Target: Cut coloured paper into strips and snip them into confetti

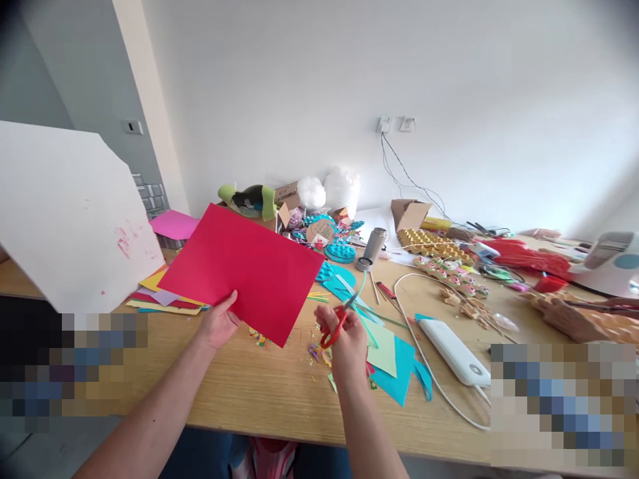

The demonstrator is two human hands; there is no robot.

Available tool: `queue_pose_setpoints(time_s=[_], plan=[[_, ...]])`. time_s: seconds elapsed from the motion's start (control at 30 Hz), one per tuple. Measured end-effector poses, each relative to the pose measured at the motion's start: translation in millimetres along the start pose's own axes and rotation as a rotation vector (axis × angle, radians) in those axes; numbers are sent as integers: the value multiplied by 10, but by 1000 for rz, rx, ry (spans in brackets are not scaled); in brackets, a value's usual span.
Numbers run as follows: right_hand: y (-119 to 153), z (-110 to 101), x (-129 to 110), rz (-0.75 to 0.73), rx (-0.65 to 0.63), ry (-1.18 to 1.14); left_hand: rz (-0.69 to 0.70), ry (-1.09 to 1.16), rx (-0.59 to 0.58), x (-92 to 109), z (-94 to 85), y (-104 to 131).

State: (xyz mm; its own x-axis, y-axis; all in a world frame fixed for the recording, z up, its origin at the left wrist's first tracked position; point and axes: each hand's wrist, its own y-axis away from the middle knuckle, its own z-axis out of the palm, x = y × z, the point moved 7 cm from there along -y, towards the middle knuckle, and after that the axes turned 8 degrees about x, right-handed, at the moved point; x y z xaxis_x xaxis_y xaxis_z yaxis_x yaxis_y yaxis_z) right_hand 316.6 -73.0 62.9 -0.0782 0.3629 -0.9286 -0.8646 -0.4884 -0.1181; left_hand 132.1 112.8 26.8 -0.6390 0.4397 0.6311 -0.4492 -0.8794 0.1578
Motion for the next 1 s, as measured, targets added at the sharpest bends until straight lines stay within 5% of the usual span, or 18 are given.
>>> queue_pose_setpoints(time_s=[0.27,0.47,0.77,1.0], plan=[[-449,488,-358,-226,77,-28,97,-74,-4,86,-30,-17],[-557,721,-647,-401,20,31,264,-216,-58,223,-119,-60],[-585,703,-696,-442,21,12,270,-472,-82,160,-126,-69],[-716,477,-596,-338,100,-125,287,-290,-21,343,-146,-117]])
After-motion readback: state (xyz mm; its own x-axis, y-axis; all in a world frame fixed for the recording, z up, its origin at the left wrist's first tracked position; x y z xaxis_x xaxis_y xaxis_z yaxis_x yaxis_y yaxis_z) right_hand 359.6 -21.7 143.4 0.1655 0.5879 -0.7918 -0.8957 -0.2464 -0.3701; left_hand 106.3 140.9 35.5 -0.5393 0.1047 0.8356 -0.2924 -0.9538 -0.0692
